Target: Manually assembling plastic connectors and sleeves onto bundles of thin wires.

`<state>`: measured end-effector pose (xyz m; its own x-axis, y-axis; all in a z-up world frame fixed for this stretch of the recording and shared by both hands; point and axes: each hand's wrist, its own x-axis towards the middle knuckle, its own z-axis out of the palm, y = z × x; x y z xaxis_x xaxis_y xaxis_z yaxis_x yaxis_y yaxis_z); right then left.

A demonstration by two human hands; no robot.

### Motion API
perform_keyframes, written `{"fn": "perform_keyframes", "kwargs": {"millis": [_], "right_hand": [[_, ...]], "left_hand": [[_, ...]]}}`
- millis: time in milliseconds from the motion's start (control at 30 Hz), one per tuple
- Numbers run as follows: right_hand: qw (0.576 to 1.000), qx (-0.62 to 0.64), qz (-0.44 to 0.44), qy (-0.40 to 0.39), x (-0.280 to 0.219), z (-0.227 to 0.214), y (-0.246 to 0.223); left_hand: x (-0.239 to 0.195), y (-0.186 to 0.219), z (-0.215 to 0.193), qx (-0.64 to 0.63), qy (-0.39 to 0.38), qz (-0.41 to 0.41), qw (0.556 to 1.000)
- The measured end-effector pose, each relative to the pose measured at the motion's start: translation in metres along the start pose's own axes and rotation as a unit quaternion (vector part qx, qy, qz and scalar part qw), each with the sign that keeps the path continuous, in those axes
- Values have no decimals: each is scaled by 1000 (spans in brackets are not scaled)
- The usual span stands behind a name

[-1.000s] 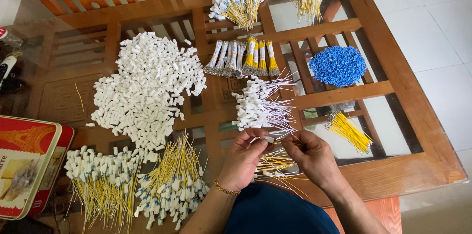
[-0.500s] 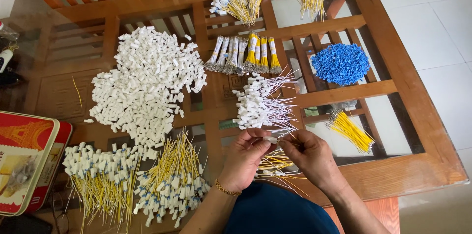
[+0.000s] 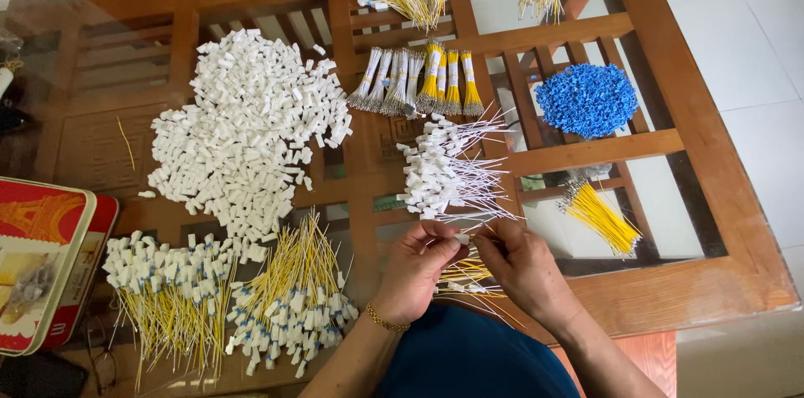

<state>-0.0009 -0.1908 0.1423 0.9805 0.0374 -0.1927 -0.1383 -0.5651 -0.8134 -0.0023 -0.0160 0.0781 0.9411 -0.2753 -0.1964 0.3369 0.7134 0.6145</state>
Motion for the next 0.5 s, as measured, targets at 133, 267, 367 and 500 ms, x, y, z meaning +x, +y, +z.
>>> {"fn": "perform_keyframes", "kwargs": {"millis": [133, 267, 367, 500], "right_hand": [[999, -17, -47, 23, 1, 17, 13], [999, -13, -18, -27, 2, 31, 26], [999, -35, 8, -34, 9, 42, 48], [995, -18, 103, 2, 14, 22, 66]], "left_hand": [[-6, -11, -17, -3, 9, -1, 1000], [-7, -26, -43, 52, 52, 5, 997], [0, -46, -81, 240, 106, 41, 964], [7, -73, -147, 681, 106, 256, 678]]}}
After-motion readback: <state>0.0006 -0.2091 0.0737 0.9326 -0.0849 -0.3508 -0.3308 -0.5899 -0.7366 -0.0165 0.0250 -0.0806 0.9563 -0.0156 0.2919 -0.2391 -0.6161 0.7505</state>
